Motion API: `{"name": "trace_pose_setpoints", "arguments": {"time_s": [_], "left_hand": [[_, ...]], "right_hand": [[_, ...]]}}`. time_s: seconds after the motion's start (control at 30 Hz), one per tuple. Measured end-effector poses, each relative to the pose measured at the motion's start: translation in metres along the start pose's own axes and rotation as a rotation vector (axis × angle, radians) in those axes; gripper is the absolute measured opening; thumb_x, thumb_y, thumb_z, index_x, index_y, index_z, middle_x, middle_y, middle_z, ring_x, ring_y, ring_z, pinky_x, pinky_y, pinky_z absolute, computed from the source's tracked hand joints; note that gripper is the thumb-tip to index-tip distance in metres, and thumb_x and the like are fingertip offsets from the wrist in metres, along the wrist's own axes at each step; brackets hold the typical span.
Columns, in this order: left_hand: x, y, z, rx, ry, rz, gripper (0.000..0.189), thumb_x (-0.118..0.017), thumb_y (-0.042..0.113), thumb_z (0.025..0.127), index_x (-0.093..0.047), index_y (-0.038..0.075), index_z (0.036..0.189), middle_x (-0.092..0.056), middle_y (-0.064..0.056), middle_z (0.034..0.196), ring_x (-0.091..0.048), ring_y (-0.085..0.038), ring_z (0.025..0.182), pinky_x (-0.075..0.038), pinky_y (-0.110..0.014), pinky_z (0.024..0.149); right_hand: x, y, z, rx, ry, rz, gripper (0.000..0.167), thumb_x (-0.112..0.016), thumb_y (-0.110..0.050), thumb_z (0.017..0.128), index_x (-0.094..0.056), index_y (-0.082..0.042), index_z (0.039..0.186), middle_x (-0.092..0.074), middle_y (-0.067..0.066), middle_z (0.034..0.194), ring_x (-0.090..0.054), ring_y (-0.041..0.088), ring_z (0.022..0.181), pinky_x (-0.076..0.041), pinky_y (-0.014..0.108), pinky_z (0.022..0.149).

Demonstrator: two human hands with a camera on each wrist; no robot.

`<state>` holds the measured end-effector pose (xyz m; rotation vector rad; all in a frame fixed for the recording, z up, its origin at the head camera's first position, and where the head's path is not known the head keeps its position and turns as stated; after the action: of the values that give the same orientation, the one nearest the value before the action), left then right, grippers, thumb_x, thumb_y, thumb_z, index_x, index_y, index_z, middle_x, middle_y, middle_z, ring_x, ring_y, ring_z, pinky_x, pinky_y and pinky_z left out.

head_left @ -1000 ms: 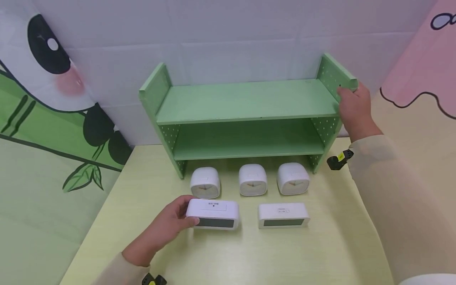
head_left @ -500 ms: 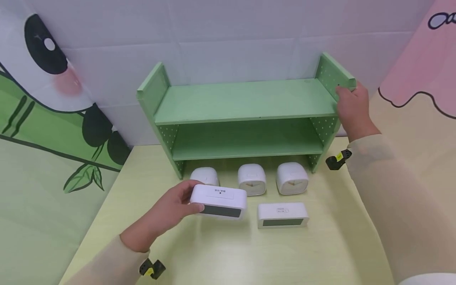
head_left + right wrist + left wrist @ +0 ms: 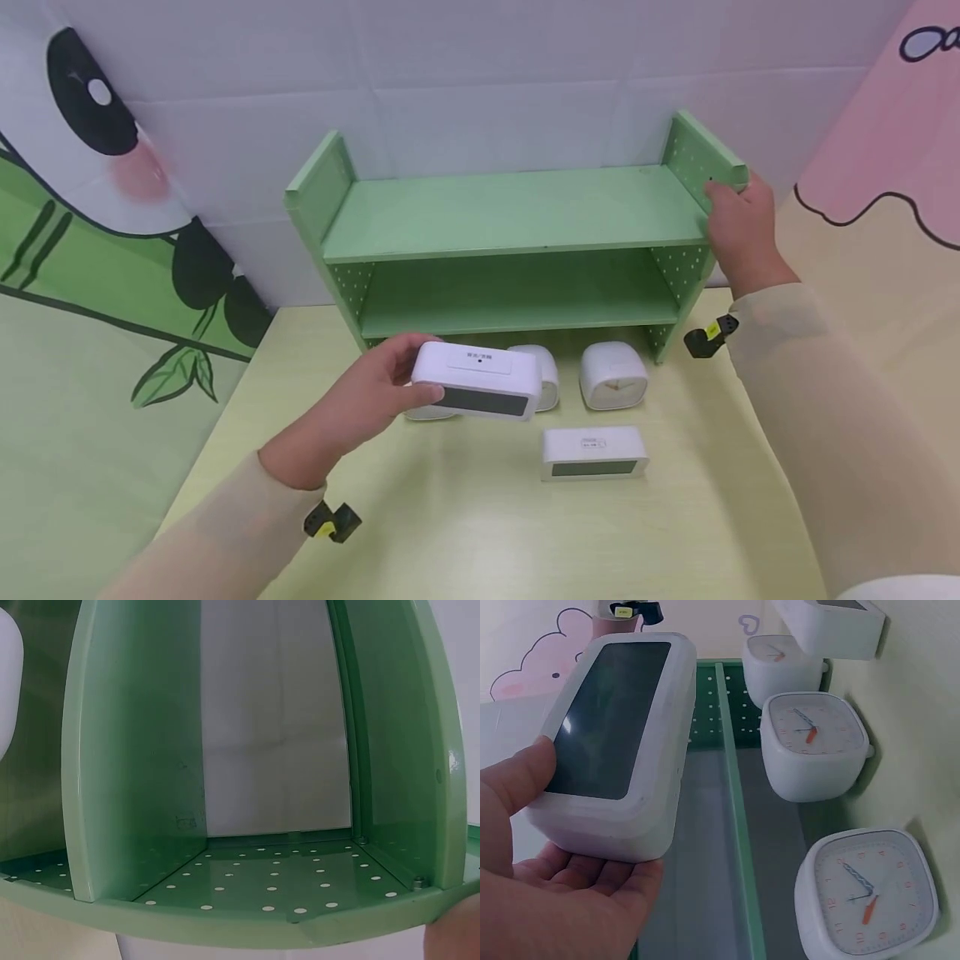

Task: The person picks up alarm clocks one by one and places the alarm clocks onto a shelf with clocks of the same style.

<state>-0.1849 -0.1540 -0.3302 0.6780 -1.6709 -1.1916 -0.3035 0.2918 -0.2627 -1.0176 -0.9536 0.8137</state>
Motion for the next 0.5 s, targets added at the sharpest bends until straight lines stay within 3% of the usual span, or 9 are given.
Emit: {"name": "trace_pose_setpoints", "arguments": {"time_s": [0.27, 0.5], "left_hand": [[-0.003, 0.025, 0.015, -0.001, 0.028, -0.021, 0.052, -0.073, 0.005, 0.095, -0.051, 0.012, 0.143, -0.058, -0.005, 0.139, -0.059, -0.025, 0.124, -0.051, -0.042, 0.101], [-0.008, 0.049, 0.031, -0.072, 0.027, -0.052, 0.05, -0.072, 0.003, 0.095, -0.052, 0.009, 0.14, -0.059, -0.005, 0.136, -0.06, -0.023, 0.121, -0.051, -0.039, 0.102]], "right_hand": [[0.0, 0.0, 0.0, -0.004, 0.006, -0.004, 0.047, -0.039, -0.037, 0.11, -0.051, -0.015, 0.15, -0.057, 0.007, 0.135, -0.057, 0.014, 0.11, -0.044, 0.04, 0.104], [0.0, 0.0, 0.0, -0.013, 0.019, -0.009, 0.048, -0.04, -0.037, 0.109, -0.052, -0.016, 0.15, -0.057, 0.006, 0.134, -0.056, 0.013, 0.109, -0.045, 0.039, 0.102]]}}
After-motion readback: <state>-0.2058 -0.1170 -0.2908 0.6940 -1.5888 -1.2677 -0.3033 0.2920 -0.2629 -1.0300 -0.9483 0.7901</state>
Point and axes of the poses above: each hand's wrist, its own z-axis towards the middle knuckle, its own x-axis out of the back of the hand, y = z × x, the point moved 2 cm from there along z, towards the middle knuckle
